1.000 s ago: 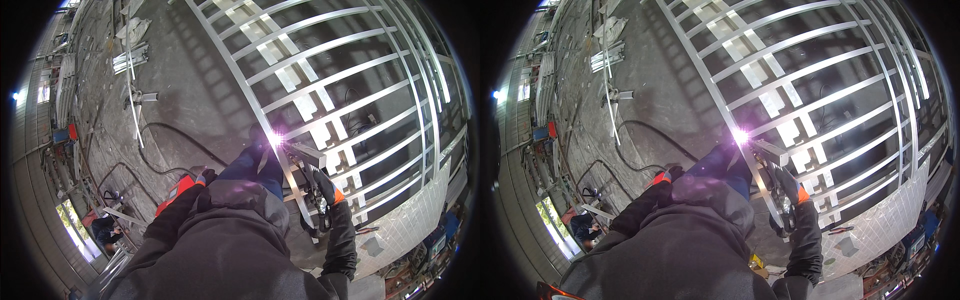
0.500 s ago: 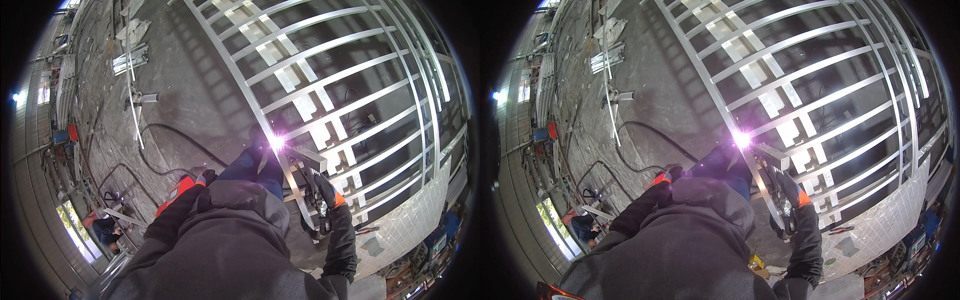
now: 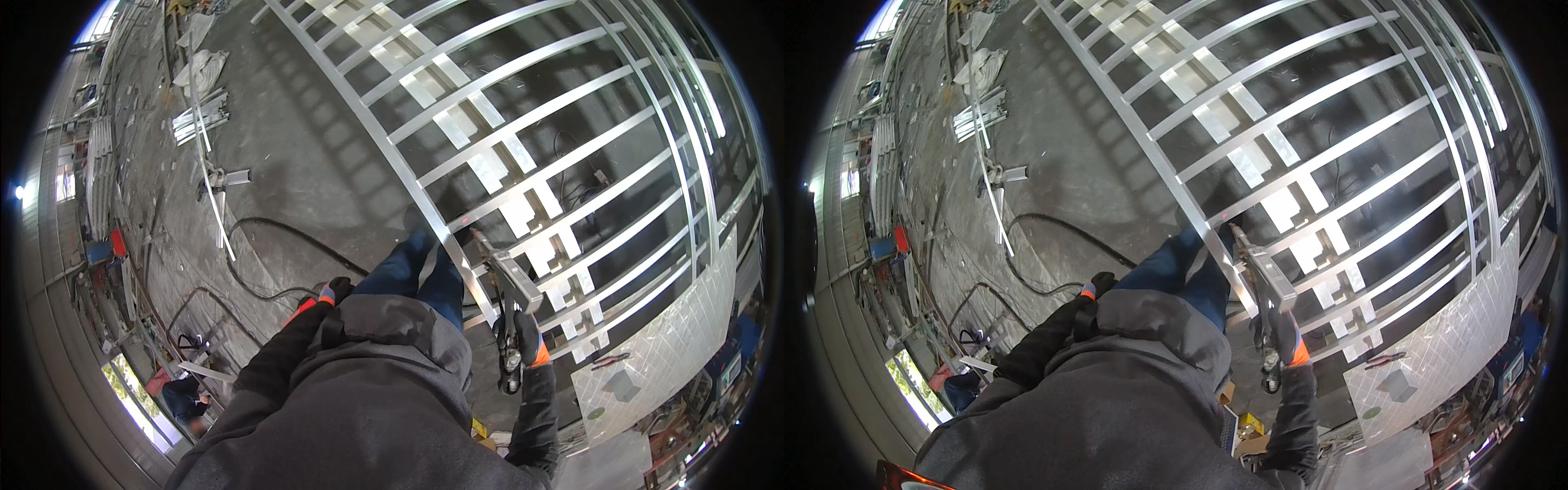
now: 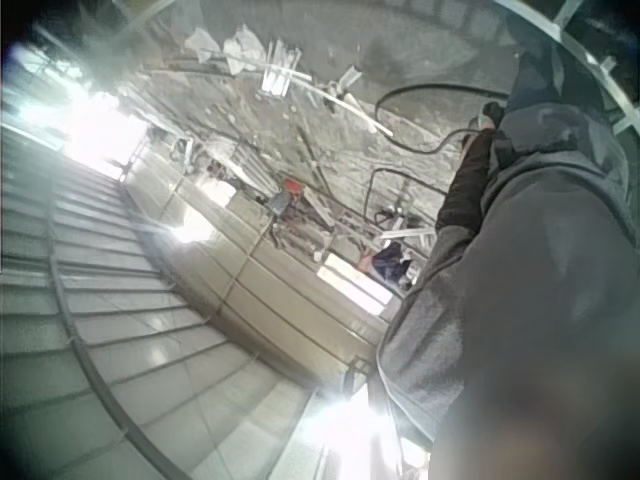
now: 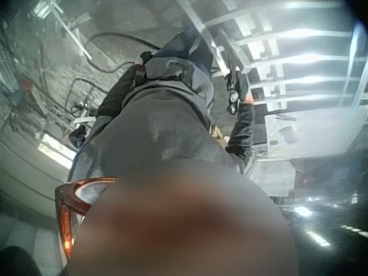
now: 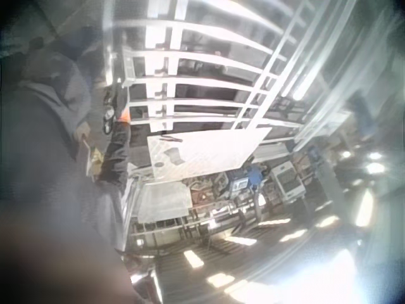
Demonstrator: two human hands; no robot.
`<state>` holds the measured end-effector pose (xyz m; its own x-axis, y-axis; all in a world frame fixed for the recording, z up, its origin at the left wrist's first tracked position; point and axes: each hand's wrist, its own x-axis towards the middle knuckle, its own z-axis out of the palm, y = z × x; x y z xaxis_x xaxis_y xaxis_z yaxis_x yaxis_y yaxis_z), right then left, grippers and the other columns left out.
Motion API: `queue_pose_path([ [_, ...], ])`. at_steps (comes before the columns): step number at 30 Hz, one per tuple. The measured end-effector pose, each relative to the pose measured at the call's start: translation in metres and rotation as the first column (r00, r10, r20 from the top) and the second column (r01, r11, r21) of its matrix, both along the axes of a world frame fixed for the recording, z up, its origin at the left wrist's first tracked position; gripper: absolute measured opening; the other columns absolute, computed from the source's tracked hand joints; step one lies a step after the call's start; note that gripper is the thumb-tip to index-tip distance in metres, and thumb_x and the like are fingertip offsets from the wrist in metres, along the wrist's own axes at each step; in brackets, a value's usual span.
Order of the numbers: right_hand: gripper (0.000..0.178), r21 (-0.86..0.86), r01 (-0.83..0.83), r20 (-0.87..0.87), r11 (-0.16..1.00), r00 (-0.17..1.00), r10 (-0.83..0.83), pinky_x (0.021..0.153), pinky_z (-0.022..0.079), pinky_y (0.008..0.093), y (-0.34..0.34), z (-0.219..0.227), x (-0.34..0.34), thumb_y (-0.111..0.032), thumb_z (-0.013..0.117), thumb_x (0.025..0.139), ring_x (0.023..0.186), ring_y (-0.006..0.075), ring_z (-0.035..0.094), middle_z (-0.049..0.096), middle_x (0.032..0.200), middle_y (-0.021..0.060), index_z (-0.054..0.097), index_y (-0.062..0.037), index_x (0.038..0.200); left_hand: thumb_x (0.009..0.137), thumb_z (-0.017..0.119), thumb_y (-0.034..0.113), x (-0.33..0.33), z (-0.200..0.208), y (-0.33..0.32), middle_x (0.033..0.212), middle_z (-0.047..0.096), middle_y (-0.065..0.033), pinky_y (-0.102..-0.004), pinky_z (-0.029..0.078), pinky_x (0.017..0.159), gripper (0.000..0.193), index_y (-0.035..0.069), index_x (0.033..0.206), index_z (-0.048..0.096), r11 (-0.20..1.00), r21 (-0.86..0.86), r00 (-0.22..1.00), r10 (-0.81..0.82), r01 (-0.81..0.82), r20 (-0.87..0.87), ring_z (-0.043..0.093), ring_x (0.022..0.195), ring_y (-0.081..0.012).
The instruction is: The person welds a large rectangular metal frame using a welding torch, moving along the joints to secure the structure. The person repositions the frame on the floor to access different sides and continues welding the remaining joints.
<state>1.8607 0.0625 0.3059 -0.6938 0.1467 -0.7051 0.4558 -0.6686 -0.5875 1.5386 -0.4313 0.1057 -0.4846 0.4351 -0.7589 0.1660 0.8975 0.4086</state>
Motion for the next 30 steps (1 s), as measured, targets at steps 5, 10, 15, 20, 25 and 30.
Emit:
queue_pose_path([
  [5,0.045,0.182,0.382,0.162,0.906,0.897,-0.411,0.051,0.046,0.0293,-0.084,0.001,0.025,-0.043,0.057,0.102,0.055,0.0153,0.060,0.065,0.072,0.0075,0.068,0.0005,0.100,0.099,0.055,0.030,-0.024,-0.001,0.016,0.105,0.075,-0.0136,-0.0383,0.054,0.084,0.031,0.003,0.104,0.070,0.918,-0.003,0.891,0.386,-0.397,0.238,0.069,0.098,-0.0222],
  [10,0.047,0.348,0.675,0.013,0.651,0.690,-0.723,0.053,0.050,0.0313,-0.142,-0.009,-0.005,-0.044,0.051,0.105,0.062,0.0192,0.063,0.068,0.086,0.0129,0.066,0.0005,0.110,0.099,0.056,0.030,-0.051,-0.012,0.016,0.095,0.075,-0.0085,-0.0377,0.052,0.080,0.030,0.005,0.096,0.072,0.867,0.016,0.830,0.472,-0.499,0.296,0.069,0.091,-0.0198],
  [15,0.072,0.029,0.809,-0.026,0.587,0.588,-0.809,0.047,0.049,0.0321,-0.146,0.000,-0.040,-0.064,0.044,0.100,0.056,0.0213,0.061,0.063,0.074,0.0131,0.063,0.0051,0.105,0.096,0.056,0.031,-0.077,-0.030,0.003,0.087,0.073,-0.0095,-0.0378,0.050,0.075,0.030,0.006,0.093,0.072,0.894,0.228,0.905,0.319,-0.386,0.283,0.066,0.082,-0.0200],
  [20,0.085,-0.037,0.848,-0.178,0.529,0.516,-0.838,0.047,0.052,0.0326,-0.112,0.009,-0.071,-0.079,0.046,0.094,0.055,0.0195,0.060,0.064,0.073,0.0120,0.061,0.0035,0.108,0.096,0.056,0.031,-0.094,-0.030,-0.010,0.087,0.073,-0.0109,-0.0388,0.050,0.073,0.030,0.007,0.094,0.074,0.958,0.129,0.951,0.227,-0.257,0.211,0.064,0.081,-0.0200],
  [25,0.087,-0.018,0.734,-0.246,0.679,0.655,-0.715,0.043,0.046,0.0277,-0.034,0.058,-0.107,-0.080,0.043,0.095,0.050,0.0165,0.056,0.059,0.065,0.0075,0.059,0.0048,0.110,0.090,0.066,0.018,-0.096,-0.035,-0.023,0.089,0.073,-0.0130,-0.0414,0.051,0.069,0.010,0.010,0.088,0.072,0.959,0.214,0.982,0.174,-0.185,0.073,0.067,0.080,-0.0269],
  [30,0.082,0.180,0.332,0.014,0.926,0.940,-0.340,0.043,0.040,0.0250,0.043,0.108,-0.143,-0.076,0.041,0.096,0.048,0.0145,0.056,0.059,0.060,0.0039,0.066,0.0022,0.100,0.084,0.076,0.013,-0.093,-0.048,-0.023,0.093,0.071,-0.0148,-0.0424,0.052,0.067,0.008,0.008,0.086,0.070,0.890,0.277,0.911,-0.277,0.364,-0.305,0.067,0.081,-0.0332],
])
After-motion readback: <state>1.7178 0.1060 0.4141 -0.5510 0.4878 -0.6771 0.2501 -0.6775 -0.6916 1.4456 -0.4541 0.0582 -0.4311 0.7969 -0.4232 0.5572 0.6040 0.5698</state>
